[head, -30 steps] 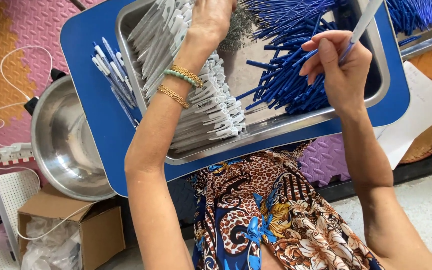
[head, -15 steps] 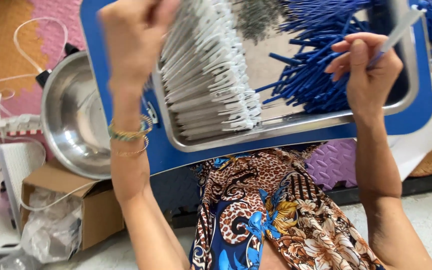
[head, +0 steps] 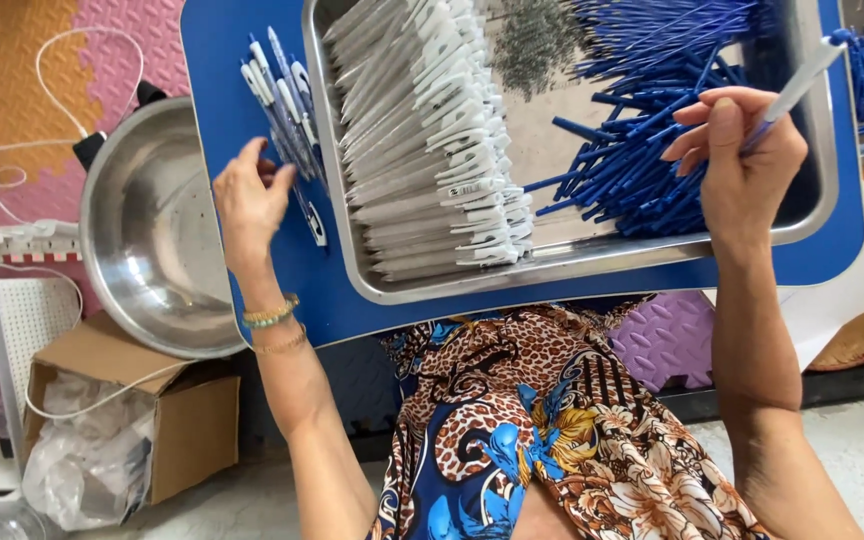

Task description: Assembling ballpoint pens by inserting ink refills into pen bodies and attaching caps.

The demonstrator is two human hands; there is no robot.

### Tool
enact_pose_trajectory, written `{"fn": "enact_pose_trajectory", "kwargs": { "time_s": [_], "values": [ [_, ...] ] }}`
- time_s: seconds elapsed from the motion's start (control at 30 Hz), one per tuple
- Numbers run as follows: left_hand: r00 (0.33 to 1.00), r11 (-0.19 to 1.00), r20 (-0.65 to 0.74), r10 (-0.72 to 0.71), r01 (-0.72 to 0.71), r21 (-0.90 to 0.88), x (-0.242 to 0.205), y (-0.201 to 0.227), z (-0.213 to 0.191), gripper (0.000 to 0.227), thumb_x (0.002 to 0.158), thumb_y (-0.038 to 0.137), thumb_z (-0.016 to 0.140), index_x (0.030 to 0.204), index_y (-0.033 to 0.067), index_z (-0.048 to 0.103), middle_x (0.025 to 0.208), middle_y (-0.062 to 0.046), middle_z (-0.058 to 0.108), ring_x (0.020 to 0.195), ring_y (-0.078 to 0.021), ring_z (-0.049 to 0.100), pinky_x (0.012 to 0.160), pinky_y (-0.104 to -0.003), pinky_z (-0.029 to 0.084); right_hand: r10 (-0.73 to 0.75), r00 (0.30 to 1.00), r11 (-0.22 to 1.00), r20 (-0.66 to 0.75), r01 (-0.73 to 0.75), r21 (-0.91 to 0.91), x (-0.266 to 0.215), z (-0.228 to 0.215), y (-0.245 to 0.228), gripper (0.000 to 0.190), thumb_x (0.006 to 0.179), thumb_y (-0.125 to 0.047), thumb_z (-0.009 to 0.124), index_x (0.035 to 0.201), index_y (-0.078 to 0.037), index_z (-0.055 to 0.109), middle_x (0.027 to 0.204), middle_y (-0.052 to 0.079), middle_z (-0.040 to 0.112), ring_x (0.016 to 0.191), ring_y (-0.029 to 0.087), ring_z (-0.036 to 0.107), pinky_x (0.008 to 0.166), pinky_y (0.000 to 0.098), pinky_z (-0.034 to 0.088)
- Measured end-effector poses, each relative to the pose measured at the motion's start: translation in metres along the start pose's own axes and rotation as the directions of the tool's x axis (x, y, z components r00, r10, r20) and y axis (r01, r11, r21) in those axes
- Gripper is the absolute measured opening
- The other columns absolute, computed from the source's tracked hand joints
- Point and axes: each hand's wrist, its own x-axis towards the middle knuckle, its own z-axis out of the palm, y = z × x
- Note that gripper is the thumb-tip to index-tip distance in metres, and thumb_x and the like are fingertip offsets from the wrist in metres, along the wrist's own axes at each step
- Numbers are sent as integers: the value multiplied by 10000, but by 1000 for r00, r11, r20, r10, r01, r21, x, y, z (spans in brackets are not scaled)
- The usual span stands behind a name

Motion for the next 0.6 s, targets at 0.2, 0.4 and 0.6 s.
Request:
{"fn": "enact_pose_trajectory", "kwargs": {
  "time_s": [0.2,0.4,0.6],
  "values": [
    [1000,999,-16,-7,7,-45,-19,6,11,554,1033,270,832,1519,59,668,1079,-164,719,859,-294,732,889,-499,576,-7,1000,1000,14,8,-14,2,0,2,287,1366,-138,489,1354,120,615,1164,271,759,842,292,762,629,294,528],
    [999,992,-16,-35,33,-123,-36,25,8,608,1047,288,808,1571,53,612,1086,-146,707,938,-315,690,901,-512,548,-12,1000,999,10,13,-32,2,1,0,276,1343,-130,510,1340,119,630,1156,261,771,846,294,780,636,293,542],
    [995,975,-67,-78,62,-211,-46,24,18,604,1009,269,835,1547,100,617,1172,-113,707,930,-239,700,891,-451,584,-26,1000,998,13,26,-54,1,1,2,289,1335,-133,518,1339,124,648,1161,257,781,857,297,790,652,301,562]
  ]
}}
